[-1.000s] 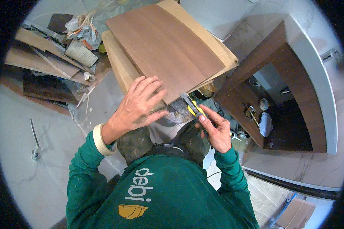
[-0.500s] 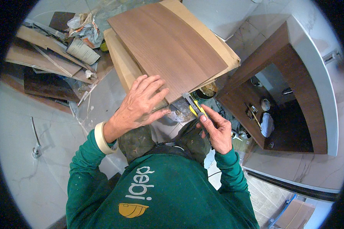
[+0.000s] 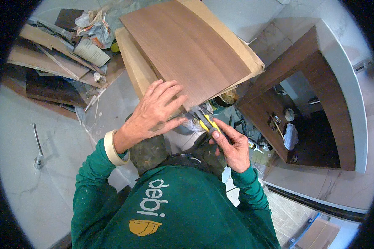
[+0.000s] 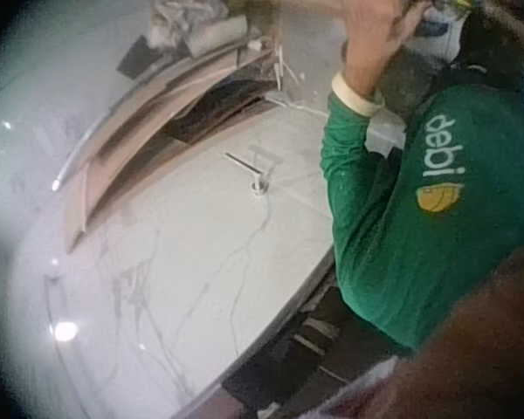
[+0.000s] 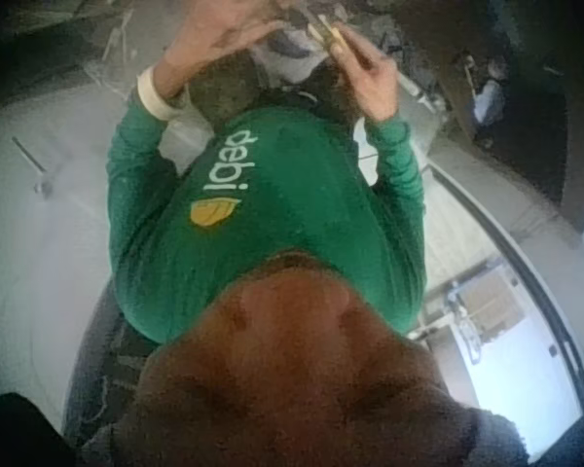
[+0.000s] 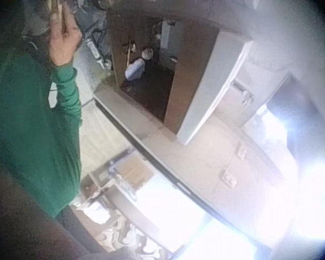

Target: The person uses a utility knife to score and cut a brown floor tile placed on a cardboard box. They repeatedly score the tile edges and then snap the tile to separate a section.

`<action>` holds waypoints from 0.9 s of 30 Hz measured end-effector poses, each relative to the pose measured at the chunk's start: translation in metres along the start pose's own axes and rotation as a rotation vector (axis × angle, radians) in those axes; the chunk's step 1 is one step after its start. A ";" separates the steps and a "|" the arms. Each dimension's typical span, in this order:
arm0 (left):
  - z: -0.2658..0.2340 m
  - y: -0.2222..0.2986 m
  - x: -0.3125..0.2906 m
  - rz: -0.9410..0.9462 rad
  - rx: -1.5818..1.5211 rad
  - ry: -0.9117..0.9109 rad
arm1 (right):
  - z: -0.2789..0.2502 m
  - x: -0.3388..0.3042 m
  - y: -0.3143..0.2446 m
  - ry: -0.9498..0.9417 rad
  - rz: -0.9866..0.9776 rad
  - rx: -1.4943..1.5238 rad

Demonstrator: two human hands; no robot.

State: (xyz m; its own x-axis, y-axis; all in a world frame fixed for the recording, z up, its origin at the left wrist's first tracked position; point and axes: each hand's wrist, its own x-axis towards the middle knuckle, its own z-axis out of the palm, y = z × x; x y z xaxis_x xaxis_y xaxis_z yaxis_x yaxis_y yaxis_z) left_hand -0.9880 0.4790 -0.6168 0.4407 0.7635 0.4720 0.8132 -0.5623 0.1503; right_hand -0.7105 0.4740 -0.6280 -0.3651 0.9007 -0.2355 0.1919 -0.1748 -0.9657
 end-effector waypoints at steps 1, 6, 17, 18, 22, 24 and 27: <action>0.001 0.000 0.000 -0.001 0.002 0.000 | 0.001 -0.001 0.000 -0.017 -0.031 -0.054; 0.000 0.000 0.001 0.001 0.009 0.001 | -0.001 -0.002 -0.001 0.009 -0.032 -0.016; 0.002 0.001 0.002 -0.017 -0.039 0.019 | -0.024 -0.007 0.008 0.064 -0.026 0.080; 0.003 0.001 0.003 -0.017 -0.055 0.028 | -0.028 -0.006 0.010 0.123 -0.035 0.094; 0.009 0.006 0.007 0.075 -0.042 0.087 | -0.040 -0.010 0.019 0.187 -0.018 0.017; 0.010 0.011 0.012 0.142 -0.036 0.134 | -0.039 -0.015 0.022 0.176 -0.056 0.064; 0.007 0.021 0.020 0.112 -0.168 0.135 | -0.040 -0.021 0.020 0.176 -0.061 0.039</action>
State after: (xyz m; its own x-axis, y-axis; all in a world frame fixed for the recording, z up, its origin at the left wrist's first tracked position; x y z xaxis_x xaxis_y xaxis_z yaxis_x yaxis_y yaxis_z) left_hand -0.9593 0.4852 -0.6105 0.4609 0.6503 0.6039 0.6822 -0.6949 0.2276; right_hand -0.6631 0.4677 -0.6386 -0.2091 0.9652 -0.1569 0.1375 -0.1298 -0.9820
